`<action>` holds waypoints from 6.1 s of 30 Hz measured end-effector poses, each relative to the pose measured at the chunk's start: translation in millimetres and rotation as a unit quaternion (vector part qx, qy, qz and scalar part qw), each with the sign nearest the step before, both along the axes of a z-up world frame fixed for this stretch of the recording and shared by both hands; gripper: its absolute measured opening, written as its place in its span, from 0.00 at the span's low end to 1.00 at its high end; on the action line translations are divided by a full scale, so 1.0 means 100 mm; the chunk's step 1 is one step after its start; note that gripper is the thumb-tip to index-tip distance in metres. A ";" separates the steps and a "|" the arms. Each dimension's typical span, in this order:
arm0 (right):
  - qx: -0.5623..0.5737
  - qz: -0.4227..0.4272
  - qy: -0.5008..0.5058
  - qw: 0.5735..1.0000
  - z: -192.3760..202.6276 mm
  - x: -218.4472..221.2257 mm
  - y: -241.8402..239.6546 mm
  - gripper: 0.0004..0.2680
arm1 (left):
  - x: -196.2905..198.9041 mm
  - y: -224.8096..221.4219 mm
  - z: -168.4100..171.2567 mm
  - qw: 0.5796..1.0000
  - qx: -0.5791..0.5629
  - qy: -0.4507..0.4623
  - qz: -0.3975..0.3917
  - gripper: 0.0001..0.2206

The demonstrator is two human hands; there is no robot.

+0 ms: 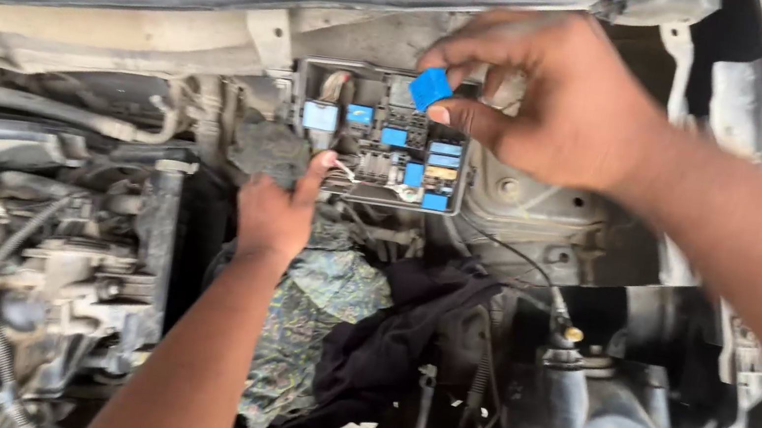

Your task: The recorder is inspecting and cleaning the fuse box under the hood of a car.

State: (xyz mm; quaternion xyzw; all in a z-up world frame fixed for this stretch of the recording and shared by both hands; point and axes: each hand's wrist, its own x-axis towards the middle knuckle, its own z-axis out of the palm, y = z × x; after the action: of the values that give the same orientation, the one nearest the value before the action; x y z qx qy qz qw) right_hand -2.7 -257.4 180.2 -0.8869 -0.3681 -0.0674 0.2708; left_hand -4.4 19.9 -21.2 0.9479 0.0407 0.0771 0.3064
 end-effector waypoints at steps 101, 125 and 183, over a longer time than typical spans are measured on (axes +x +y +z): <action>0.636 -0.151 0.281 0.703 -1.42 -0.10 -0.02 0.15 | 0.39 -1.35 1.11 0.908 0.016 -0.308 -0.285 0.14; 0.602 -0.165 0.304 0.720 -1.33 -0.09 -0.03 0.14 | 0.41 -1.41 1.00 0.924 0.033 -0.291 -0.246 0.10; 0.555 -0.206 0.281 0.756 -1.31 -0.06 0.04 0.14 | 0.44 -1.40 0.94 0.939 0.073 -0.277 -0.191 0.13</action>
State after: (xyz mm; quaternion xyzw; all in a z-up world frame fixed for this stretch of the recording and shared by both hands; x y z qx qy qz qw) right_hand -9.1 -253.7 49.6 -0.6148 0.0178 -0.0620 0.7860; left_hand 40.0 -119.7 73.1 0.8985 -0.2338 0.2796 0.2448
